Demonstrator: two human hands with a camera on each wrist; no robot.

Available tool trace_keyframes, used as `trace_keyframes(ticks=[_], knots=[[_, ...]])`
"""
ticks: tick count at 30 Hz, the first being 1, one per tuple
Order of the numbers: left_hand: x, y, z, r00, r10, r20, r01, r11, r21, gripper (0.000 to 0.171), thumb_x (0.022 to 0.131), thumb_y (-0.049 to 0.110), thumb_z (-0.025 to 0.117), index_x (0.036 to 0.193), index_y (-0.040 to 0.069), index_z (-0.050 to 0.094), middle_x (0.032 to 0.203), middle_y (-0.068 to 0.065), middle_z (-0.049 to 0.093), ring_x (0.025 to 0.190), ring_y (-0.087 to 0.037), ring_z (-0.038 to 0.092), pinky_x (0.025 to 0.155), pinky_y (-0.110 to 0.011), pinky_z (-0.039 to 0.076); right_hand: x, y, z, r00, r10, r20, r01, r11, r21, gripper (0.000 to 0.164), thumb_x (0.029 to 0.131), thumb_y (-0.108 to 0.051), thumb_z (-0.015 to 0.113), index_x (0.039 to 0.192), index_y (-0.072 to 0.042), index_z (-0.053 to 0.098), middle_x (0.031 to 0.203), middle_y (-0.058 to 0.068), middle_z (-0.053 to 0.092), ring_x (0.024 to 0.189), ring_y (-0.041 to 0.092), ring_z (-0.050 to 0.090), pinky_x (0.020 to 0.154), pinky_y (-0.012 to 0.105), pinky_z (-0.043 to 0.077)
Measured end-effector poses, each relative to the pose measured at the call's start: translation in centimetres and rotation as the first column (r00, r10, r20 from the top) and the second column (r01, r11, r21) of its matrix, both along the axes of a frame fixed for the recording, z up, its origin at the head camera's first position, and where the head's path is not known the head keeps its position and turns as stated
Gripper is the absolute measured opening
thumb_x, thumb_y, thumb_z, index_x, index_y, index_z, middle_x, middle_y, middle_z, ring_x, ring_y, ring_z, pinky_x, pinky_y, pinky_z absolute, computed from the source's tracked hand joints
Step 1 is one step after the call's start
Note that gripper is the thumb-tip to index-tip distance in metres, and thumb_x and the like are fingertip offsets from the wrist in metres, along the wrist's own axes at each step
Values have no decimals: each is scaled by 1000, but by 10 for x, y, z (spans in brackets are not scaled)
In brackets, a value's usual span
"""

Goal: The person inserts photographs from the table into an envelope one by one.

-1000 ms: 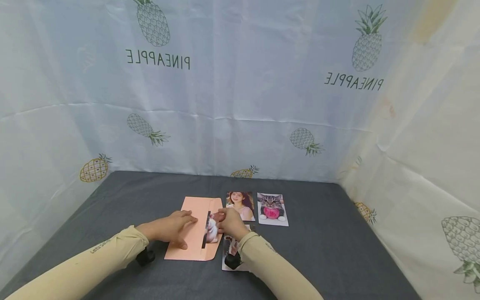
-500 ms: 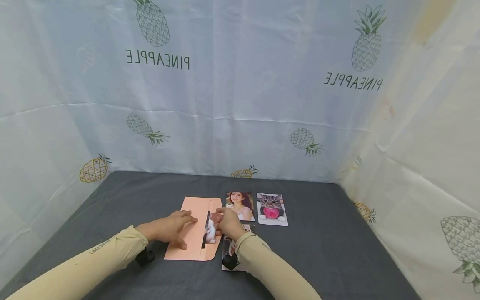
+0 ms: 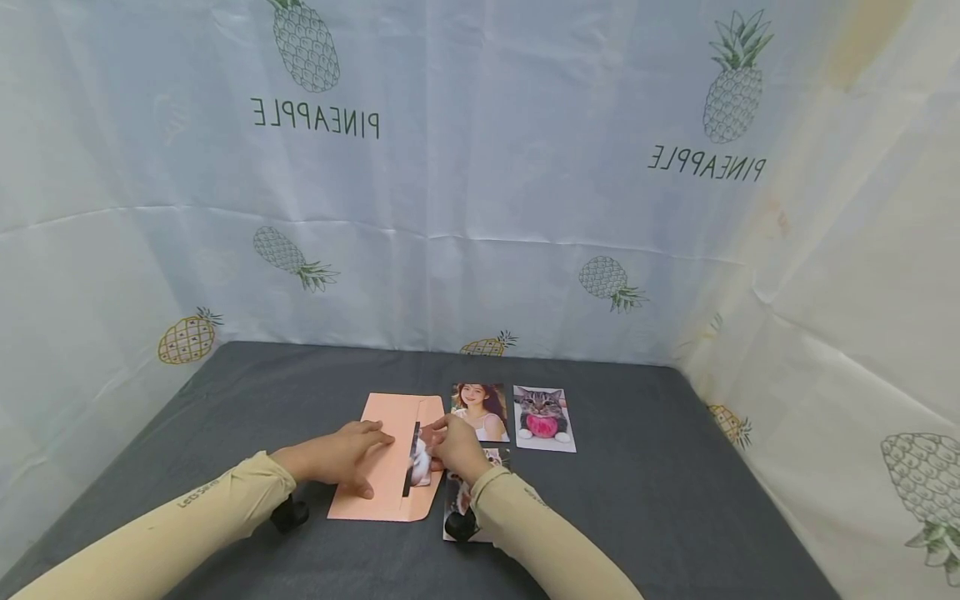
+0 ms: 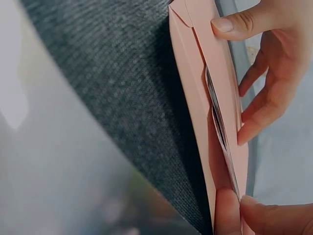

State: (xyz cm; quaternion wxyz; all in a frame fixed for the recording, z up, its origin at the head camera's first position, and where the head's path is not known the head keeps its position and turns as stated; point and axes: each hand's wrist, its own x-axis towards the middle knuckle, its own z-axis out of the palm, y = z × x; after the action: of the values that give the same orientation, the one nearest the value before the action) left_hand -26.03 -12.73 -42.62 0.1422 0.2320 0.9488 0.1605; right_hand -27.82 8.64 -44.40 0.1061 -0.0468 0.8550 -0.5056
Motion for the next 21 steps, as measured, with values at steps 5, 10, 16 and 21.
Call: trace_keyframes(ticks=[5,10,16,21], knots=[[0,1,0,1000,5,0,-5,1000,-4,76,68,30,88,133,9,55,150,-22,37,140,-39,31,109,-55,33,1,-1,2,1000,7,-4,-7,1000,27,36,84,9,66,119,7,59,80,8,57,53,9,59,53,24,55],[0,1,-1,1000,10,6,-10,1000,1,76,68,30,87,133,9,55,150,-21,37,141,-39,30,109,-55,33,2,-1,4,1000,19,-13,-19,998,53,37,82,9,66,118,6,62,79,8,57,55,11,58,53,23,54],[-1,0,0,1000,7,4,-7,1000,4,76,69,29,87,134,9,54,150,-22,37,141,-40,30,109,-57,33,1,0,4,999,41,-18,-40,998,55,40,78,12,67,118,5,64,77,8,60,55,11,58,54,24,55],[0,0,0,1000,5,5,-5,1000,12,76,68,29,87,134,9,54,150,-22,36,141,-40,30,109,-56,33,1,-1,3,999,52,0,-52,998,18,43,78,12,70,119,7,62,76,8,62,56,11,60,55,27,56]])
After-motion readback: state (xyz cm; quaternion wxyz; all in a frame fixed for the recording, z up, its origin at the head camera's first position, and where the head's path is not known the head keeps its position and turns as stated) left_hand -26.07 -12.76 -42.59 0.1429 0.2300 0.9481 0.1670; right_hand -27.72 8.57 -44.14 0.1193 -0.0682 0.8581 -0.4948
